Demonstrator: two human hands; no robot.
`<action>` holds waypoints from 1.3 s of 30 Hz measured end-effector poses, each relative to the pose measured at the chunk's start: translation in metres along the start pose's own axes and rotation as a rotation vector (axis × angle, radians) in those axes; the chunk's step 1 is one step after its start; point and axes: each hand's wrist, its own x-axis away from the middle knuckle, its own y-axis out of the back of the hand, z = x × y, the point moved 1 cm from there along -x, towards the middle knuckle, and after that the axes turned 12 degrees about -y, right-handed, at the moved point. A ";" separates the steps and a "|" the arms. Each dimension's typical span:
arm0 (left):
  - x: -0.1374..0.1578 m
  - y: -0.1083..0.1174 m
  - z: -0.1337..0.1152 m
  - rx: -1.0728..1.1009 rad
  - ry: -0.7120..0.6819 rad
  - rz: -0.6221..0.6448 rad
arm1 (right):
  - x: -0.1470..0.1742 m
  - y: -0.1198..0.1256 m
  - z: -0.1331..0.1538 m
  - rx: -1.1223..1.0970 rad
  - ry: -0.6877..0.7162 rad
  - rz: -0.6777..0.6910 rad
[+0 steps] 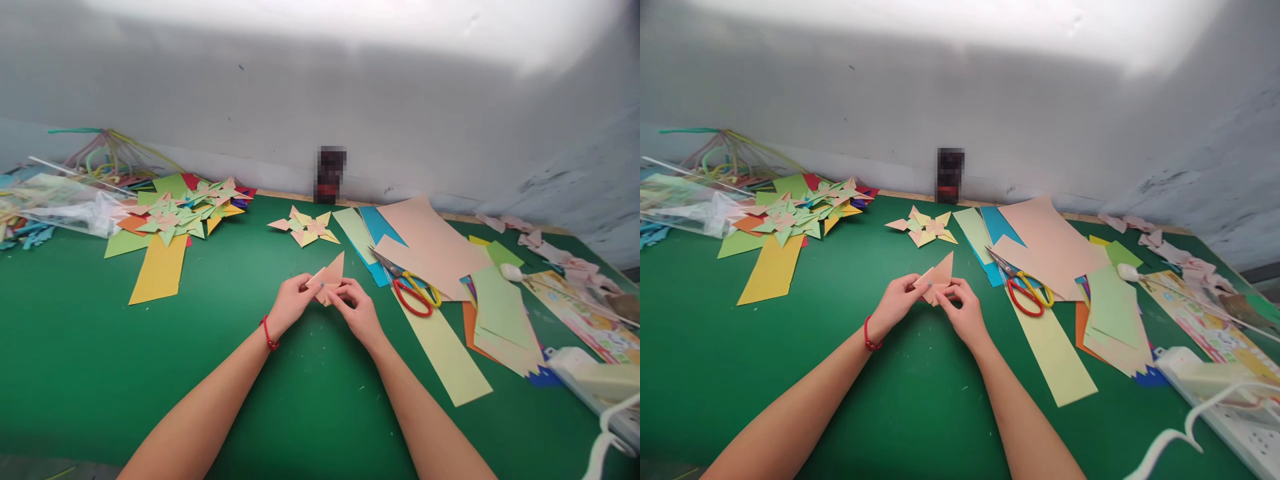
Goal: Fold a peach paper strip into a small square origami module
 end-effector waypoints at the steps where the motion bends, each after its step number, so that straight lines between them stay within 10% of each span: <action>1: 0.000 -0.001 0.000 0.043 0.003 0.009 | 0.000 0.000 0.000 0.009 0.002 -0.004; 39: 0.001 -0.002 0.000 -0.132 -0.071 0.068 | 0.000 0.001 0.000 0.142 0.002 -0.019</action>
